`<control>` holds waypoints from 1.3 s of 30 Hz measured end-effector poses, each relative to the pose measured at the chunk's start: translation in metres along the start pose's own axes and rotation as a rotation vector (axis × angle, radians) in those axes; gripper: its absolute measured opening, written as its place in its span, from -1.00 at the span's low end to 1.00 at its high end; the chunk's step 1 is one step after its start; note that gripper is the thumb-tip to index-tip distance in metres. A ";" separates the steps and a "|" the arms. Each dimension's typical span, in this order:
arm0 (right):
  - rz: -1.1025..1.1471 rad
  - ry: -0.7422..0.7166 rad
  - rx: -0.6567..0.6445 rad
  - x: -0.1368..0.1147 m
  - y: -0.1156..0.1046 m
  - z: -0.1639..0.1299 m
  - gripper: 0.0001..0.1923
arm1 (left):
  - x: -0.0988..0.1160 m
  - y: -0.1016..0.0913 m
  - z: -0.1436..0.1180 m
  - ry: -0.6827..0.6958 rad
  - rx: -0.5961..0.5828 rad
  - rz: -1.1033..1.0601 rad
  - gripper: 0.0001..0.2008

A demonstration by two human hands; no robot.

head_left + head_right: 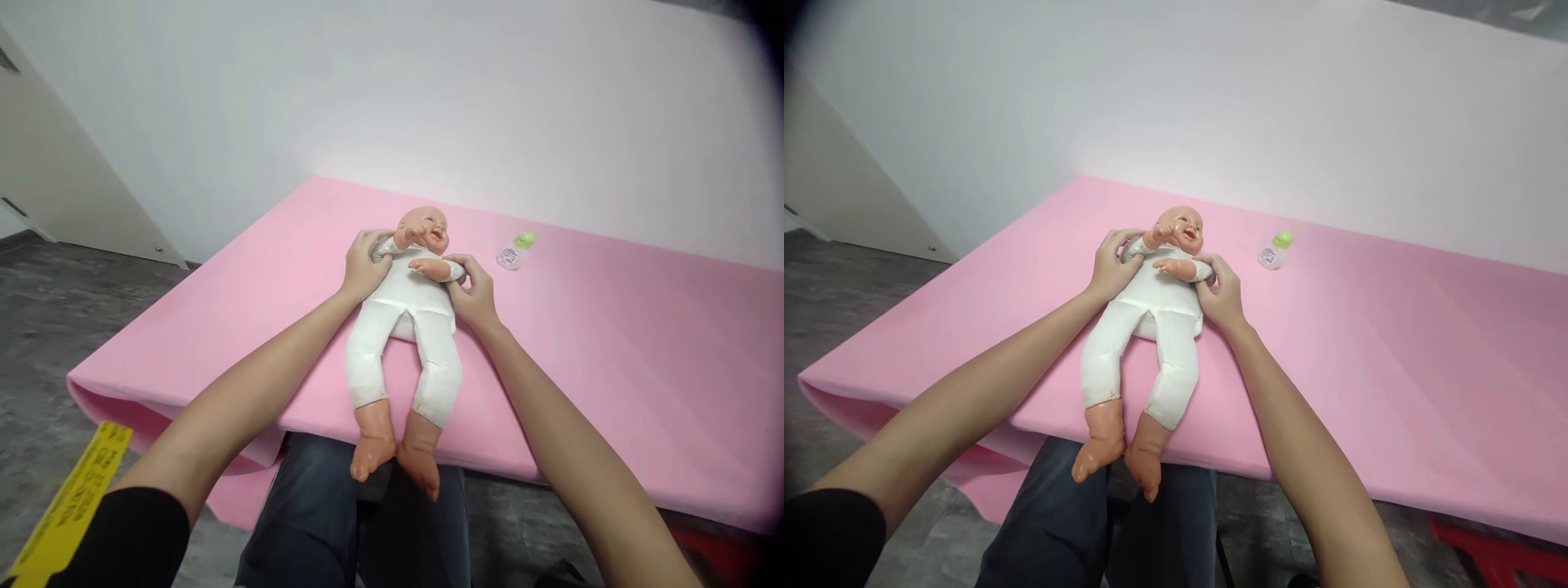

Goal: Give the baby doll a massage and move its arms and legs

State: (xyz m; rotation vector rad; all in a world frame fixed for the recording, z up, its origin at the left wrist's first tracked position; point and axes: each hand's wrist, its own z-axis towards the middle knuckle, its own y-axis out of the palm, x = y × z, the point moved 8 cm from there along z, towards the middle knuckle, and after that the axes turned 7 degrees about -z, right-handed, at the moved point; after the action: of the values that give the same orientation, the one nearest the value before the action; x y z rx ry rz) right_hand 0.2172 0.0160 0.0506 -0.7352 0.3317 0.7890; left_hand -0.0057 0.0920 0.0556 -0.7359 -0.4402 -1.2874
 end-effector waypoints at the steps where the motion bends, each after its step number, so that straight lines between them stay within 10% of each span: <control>1: -0.003 -0.007 -0.005 -0.002 0.000 0.000 -0.71 | 0.000 0.000 0.000 0.005 0.000 -0.006 -0.52; 31: 0.121 0.135 0.154 0.024 -0.006 -0.006 -0.50 | -0.007 -0.007 -0.001 -0.076 0.042 -0.070 -0.44; 39: 0.141 0.149 0.181 0.020 -0.007 -0.004 -0.55 | -0.010 -0.018 -0.002 -0.096 0.124 -0.105 -0.68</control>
State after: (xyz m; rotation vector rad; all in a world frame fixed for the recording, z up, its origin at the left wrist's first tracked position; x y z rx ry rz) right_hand 0.2361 0.0206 0.0407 -0.6062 0.5869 0.8271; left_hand -0.0259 0.0957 0.0526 -0.6794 -0.6382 -1.3138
